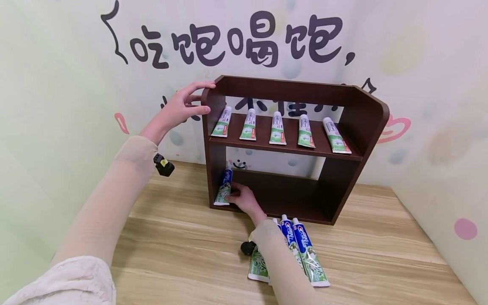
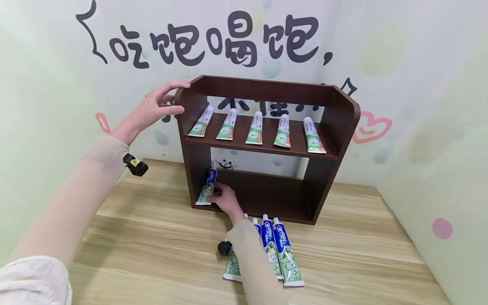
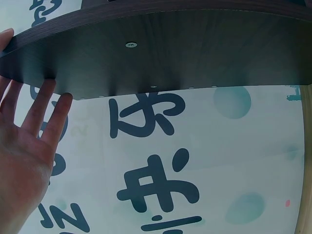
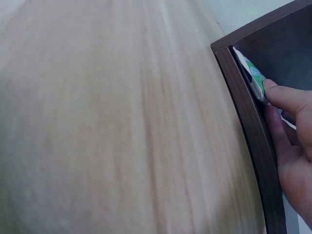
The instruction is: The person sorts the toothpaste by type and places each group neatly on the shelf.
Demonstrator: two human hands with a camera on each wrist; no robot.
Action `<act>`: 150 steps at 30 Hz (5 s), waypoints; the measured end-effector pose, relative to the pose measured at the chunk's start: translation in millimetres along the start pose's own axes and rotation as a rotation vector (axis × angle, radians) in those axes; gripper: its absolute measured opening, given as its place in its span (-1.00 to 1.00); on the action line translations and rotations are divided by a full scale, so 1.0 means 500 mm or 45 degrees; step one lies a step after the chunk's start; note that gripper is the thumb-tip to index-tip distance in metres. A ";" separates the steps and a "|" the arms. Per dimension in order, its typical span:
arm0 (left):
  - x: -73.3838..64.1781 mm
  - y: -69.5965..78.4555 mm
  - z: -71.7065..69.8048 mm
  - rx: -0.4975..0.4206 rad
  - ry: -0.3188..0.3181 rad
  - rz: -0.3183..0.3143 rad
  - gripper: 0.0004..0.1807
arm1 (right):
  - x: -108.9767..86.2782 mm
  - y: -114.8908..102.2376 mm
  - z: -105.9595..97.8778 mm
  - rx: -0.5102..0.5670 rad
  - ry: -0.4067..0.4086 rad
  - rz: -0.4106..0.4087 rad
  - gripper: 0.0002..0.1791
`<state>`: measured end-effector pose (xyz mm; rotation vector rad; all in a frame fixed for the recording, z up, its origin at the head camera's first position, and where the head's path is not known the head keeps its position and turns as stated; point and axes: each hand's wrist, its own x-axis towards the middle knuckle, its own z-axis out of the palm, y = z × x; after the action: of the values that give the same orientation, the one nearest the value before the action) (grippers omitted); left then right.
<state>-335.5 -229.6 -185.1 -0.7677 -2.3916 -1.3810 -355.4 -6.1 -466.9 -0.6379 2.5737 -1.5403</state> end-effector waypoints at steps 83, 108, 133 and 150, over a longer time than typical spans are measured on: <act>-0.002 -0.002 -0.001 0.009 -0.002 -0.008 -0.37 | -0.147 -0.130 -0.114 0.008 0.198 -0.280 -0.33; -0.005 0.000 -0.001 0.026 -0.004 0.001 -0.37 | -0.328 -0.104 -0.216 -0.167 0.342 -0.372 -0.27; -0.006 0.000 0.006 0.037 0.019 0.024 -0.37 | -0.422 -0.021 -0.276 -0.426 0.399 -0.183 0.04; 0.000 -0.009 0.002 0.035 0.019 0.016 -0.37 | -0.454 0.030 -0.298 -0.418 0.294 -0.092 0.07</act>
<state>-338.0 -230.5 -189.0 -0.7608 -2.3854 -1.3413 -193.8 211.0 -439.3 -0.6175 3.0465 -1.2868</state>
